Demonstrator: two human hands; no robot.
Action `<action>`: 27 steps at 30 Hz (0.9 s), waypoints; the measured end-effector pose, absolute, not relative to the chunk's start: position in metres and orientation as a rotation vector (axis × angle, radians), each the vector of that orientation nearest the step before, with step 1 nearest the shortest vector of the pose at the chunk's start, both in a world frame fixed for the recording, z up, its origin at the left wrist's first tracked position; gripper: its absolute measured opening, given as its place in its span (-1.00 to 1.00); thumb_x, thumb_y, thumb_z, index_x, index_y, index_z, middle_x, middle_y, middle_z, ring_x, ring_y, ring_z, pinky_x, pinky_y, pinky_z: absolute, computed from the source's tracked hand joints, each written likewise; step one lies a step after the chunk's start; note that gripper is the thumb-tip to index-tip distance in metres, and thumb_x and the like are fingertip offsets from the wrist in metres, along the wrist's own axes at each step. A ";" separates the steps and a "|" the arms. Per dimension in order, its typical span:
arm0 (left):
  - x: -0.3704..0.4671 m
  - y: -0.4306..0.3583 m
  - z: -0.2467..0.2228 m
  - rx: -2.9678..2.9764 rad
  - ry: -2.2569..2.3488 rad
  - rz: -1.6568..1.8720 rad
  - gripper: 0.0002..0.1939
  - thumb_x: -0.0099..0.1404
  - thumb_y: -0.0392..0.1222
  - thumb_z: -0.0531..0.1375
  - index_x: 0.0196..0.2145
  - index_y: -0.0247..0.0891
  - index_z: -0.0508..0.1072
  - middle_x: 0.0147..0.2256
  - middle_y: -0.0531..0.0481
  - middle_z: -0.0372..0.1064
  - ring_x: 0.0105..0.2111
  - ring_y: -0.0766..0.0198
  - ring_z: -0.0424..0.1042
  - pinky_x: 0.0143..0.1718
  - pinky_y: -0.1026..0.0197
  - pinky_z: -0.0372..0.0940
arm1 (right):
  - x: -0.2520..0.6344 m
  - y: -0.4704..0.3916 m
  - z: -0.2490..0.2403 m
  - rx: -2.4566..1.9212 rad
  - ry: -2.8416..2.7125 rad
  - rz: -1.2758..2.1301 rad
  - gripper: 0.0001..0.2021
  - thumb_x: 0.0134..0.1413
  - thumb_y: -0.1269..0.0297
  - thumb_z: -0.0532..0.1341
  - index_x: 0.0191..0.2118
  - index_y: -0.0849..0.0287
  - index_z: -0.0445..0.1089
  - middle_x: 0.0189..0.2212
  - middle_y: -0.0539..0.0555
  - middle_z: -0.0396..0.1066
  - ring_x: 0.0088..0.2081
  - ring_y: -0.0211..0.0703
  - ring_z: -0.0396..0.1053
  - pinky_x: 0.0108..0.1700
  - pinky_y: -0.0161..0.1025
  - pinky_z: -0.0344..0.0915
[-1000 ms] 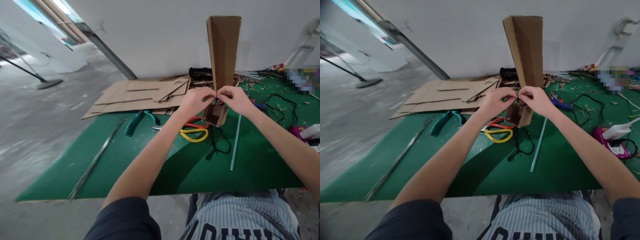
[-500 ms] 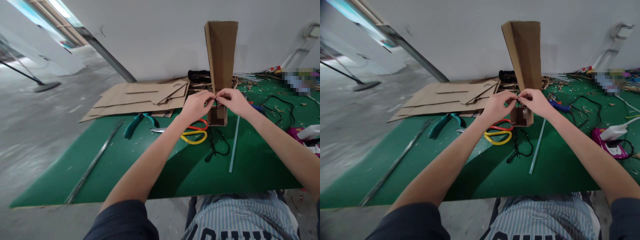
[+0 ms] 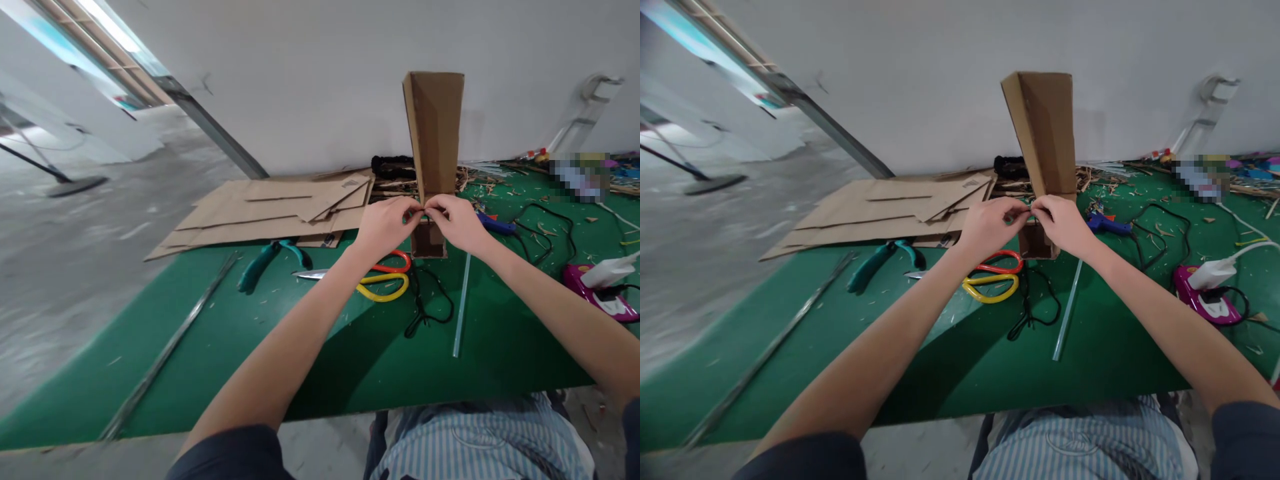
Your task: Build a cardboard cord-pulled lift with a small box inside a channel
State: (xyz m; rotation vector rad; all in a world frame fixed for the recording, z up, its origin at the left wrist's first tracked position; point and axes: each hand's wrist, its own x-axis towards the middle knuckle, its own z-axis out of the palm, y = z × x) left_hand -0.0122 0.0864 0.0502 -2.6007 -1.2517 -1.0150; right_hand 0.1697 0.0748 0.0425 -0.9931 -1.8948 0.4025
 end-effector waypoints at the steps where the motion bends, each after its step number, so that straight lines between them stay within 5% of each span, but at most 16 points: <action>1: -0.013 0.087 0.050 -2.585 -1.231 -0.990 -0.87 0.33 -0.18 0.20 -0.25 -0.23 0.54 -0.31 -0.04 0.57 -0.37 0.23 0.48 -0.34 0.23 0.23 | 0.170 0.076 0.041 -0.985 -1.899 0.401 -0.86 0.17 0.31 0.13 -0.36 0.18 0.40 -0.36 0.09 0.48 -0.29 -0.14 0.38 -0.17 -0.20 0.26; 11: -0.025 0.091 0.053 -2.449 -0.740 -0.840 -0.76 0.49 -0.15 0.05 -0.21 -0.25 0.49 -0.31 0.01 0.56 -0.39 0.34 0.52 -0.46 0.29 0.20 | 0.177 0.080 0.043 -0.922 -1.960 0.757 -0.83 0.25 0.19 0.02 -0.33 0.13 0.22 -0.44 -0.05 0.25 -0.36 -0.22 0.21 -0.23 -0.24 0.17; 22: -0.024 0.094 0.043 -2.375 -0.627 -0.925 -0.79 0.45 -0.26 0.08 -0.10 -0.30 0.51 -0.21 -0.08 0.60 -0.29 0.26 0.60 -0.36 0.26 0.38 | 0.173 0.085 0.032 -0.928 -1.802 0.850 -0.78 0.21 0.13 0.09 -0.31 0.17 0.34 -0.44 -0.02 0.35 -0.35 -0.21 0.27 -0.23 -0.24 0.18; 27: -0.019 0.091 0.041 -2.431 -0.836 -1.051 -0.80 0.45 -0.18 0.10 -0.19 -0.27 0.52 -0.30 -0.04 0.60 -0.40 0.30 0.57 -0.42 0.28 0.35 | 0.176 0.086 0.034 -0.895 -1.790 0.900 -0.77 0.21 0.12 0.10 -0.31 0.17 0.35 -0.45 -0.03 0.32 -0.34 -0.21 0.27 -0.22 -0.24 0.20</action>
